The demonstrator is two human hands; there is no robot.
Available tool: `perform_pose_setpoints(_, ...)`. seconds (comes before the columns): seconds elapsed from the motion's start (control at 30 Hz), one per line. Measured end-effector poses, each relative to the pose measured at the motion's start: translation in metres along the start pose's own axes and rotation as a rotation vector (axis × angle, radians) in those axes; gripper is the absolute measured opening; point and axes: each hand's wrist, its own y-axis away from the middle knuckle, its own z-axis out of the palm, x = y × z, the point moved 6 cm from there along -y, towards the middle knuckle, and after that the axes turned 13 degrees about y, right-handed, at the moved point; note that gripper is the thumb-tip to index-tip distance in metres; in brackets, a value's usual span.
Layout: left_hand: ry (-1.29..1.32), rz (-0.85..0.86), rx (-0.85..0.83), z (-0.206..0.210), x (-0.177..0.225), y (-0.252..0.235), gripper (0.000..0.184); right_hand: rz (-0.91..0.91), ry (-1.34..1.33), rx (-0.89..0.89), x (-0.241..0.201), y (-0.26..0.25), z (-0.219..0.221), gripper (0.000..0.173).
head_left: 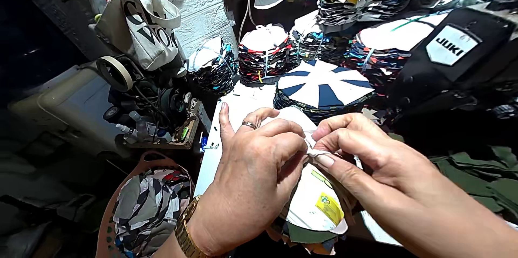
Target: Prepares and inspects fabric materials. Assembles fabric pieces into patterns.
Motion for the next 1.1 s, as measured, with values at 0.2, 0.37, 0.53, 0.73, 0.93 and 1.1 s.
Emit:
perform_pose_setpoints(0.2, 0.031, 0.000, 0.015, 0.001, 0.000, 0.002, 0.010, -0.110, 0.016, -0.113, 0.002, -0.004, -0.003, 0.021)
perform_pose_setpoints(0.37, 0.038, -0.020, 0.038, 0.001, -0.002, 0.003, 0.010, -0.159, 0.091, -0.046, 0.001, -0.004, -0.001, 0.013)
perform_pose_setpoints(0.53, 0.064, -0.032, 0.052, 0.000, -0.008, 0.005, 0.011, -0.231, 0.213, 0.069, -0.008, 0.002, -0.009, 0.014)
perform_pose_setpoints(0.73, 0.069, -0.042, 0.068, 0.002, -0.008, 0.006, 0.011, -0.269, 0.348, 0.120, -0.021, 0.003, -0.011, 0.015)
perform_pose_setpoints(0.93, 0.061, -0.028, 0.058, 0.003, -0.005, 0.006, 0.011, -0.261, 0.167, -0.034, -0.008, -0.008, -0.007, 0.015)
perform_pose_setpoints(1.1, 0.061, -0.027, 0.059, 0.004, -0.005, 0.005, 0.012, -0.278, 0.164, -0.039, -0.006, -0.010, -0.009, 0.016)
